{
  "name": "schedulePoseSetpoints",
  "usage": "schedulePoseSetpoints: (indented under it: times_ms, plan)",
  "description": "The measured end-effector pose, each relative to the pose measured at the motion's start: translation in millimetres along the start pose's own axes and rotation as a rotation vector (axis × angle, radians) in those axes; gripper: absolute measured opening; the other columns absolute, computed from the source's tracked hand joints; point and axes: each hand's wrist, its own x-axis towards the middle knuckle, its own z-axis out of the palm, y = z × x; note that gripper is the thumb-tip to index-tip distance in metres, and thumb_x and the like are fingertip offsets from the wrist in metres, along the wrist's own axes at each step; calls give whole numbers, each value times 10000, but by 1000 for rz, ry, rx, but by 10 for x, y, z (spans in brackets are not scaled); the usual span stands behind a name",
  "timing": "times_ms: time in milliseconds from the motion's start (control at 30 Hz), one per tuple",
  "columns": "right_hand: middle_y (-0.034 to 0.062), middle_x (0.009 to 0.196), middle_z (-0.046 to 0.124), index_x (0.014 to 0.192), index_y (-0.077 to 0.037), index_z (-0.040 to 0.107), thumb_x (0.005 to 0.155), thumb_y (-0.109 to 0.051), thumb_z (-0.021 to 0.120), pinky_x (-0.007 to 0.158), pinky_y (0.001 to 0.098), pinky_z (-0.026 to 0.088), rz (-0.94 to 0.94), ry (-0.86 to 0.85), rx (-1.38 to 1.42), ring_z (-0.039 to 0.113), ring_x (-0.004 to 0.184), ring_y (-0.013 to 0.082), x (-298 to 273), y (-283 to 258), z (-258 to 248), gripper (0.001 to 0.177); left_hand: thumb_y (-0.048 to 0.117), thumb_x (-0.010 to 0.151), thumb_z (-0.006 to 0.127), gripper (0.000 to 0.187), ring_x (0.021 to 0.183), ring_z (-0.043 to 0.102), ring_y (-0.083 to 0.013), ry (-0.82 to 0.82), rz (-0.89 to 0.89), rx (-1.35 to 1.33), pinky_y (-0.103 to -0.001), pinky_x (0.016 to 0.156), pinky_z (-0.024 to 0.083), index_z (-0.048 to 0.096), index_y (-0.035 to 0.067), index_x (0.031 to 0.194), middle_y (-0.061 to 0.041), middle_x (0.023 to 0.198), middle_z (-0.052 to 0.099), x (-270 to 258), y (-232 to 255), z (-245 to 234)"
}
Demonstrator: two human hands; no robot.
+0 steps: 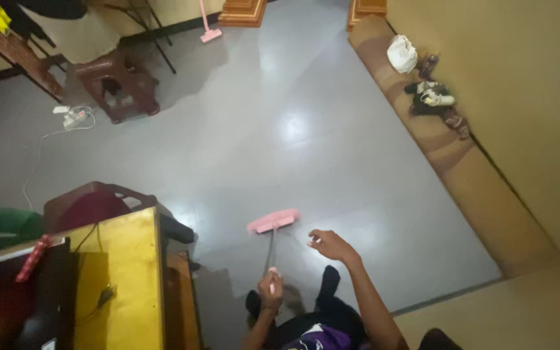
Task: The person sweeps the floor using a pink broom, moving it across the surface in different directions.
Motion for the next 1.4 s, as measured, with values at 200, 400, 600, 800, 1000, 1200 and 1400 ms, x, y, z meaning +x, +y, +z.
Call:
schedulePoseSetpoints:
  times_ms: [200, 400, 600, 800, 1000, 1200, 1400]
  plan:
    - [143, 1161, 746, 1286, -96, 655, 960, -419, 642, 892, 403, 576, 183, -51, -76, 724, 1039, 271, -199, 25, -197, 459, 109, 1022, 617, 227, 732, 565, -187, 185, -157, 22, -350, 680, 521, 555, 7, 829, -89, 759, 585, 436, -240, -218]
    - [159, 1148, 755, 1273, -59, 654, 936, -428, 648, 881, 398, 582, 140, -13, 53, 742, 1017, 298, -238, -2, -431, 499, 361, 984, 678, 391, 843, 642, -339, 43, -475, 332, -458, 794, 533, 662, -22, 909, -207, 867, 687, 1332, -389, -625]
    - [146, 1197, 726, 1293, -78, 647, 959, -445, 631, 889, 394, 574, 172, 5, 8, 724, 1055, 269, -152, 47, -420, 496, 407, 1024, 586, 368, 1048, 661, -366, -292, -740, 662, -468, 943, 526, 763, 126, 1184, -201, 1134, 719, 1563, -450, -810]
    - [145, 1143, 768, 1262, -78, 670, 938, -432, 650, 890, 387, 587, 210, -2, 74, 746, 1037, 282, -95, 343, -551, 480, 234, 824, 745, 464, 948, 743, -336, -136, -821, 780, -465, 808, 608, 686, 66, 1252, -202, 1125, 715, 1621, -427, -597]
    - [138, 1159, 751, 1287, -84, 648, 957, -435, 643, 898, 387, 576, 210, 23, -6, 738, 1041, 281, 175, 638, -846, 482, 168, 836, 707, 311, 952, 765, -367, -359, -758, 870, -466, 849, 620, 781, 98, 1130, -191, 1046, 772, 1916, -464, -329]
    - [162, 1141, 756, 1256, -46, 662, 944, -408, 652, 893, 381, 584, 72, 94, 127, 747, 1032, 285, 217, 775, -1438, 478, 326, 968, 574, 375, 950, 725, -425, -425, -601, 810, -497, 857, 584, 754, 1, 1017, -267, 984, 737, 2350, -468, 271]
    - [147, 1136, 750, 1280, -80, 654, 953, -406, 648, 875, 382, 575, 233, 93, 6, 730, 1025, 271, 249, 1240, -1862, 461, 214, 844, 605, 256, 959, 699, -445, -660, -494, 865, -529, 860, 561, 727, 14, 947, -240, 988, 705, 2463, -270, 1332]
